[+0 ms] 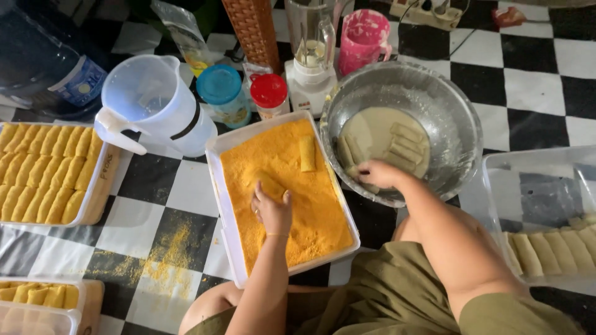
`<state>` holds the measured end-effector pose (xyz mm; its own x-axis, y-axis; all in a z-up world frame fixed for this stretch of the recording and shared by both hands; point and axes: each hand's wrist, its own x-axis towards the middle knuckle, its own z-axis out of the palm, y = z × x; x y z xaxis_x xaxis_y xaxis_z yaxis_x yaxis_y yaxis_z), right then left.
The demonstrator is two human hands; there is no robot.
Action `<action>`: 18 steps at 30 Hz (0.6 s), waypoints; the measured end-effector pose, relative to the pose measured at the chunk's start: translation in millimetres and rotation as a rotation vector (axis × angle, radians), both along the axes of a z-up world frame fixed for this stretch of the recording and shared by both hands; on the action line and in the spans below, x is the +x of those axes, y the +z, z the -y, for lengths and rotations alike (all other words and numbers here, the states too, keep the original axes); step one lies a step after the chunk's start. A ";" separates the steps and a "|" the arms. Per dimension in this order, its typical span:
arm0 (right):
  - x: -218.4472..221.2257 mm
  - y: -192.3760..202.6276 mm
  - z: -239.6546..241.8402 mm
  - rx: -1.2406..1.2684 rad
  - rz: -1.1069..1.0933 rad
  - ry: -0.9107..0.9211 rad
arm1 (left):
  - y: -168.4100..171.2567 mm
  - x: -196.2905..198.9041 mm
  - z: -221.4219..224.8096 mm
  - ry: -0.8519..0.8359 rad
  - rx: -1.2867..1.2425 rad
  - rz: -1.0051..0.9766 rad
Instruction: Breading rolls by dipping them in a liquid batter and coating them with orange breadcrumbs before organizing them in a storage container.
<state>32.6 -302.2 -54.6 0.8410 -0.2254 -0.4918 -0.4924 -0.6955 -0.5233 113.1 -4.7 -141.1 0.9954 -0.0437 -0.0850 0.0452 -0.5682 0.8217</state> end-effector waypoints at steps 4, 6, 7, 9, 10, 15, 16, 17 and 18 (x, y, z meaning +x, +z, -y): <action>0.4 -63.6 33.4 0.521 0.101 -0.313 | -8.2 -12.6 11.2 -0.357 0.112 0.580; -0.5 -46.2 19.5 0.709 0.144 -0.479 | 8.4 -26.4 12.8 -0.625 0.053 0.501; -1.7 -37.4 12.6 0.896 0.182 -0.639 | 16.5 -34.0 13.6 -0.884 -0.007 0.410; 2.6 -38.5 9.7 0.885 0.259 -0.677 | 29.2 -33.0 13.3 -0.971 0.250 0.175; 2.1 -40.5 5.8 0.879 0.322 -0.714 | 35.2 -35.7 10.6 -1.032 0.512 -0.080; 18.1 -43.2 17.1 0.775 0.338 -0.914 | 82.3 -32.8 6.0 -0.937 0.835 -0.372; 16.9 -40.5 19.1 0.678 0.342 -0.974 | 95.6 -34.8 5.0 -0.891 0.916 -0.488; 12.4 -20.0 11.0 0.677 0.338 -0.974 | 57.2 -28.9 2.4 -0.891 0.915 -0.491; 9.2 0.6 3.1 0.712 0.398 -0.838 | 18.5 -22.1 0.0 -0.920 0.944 -0.554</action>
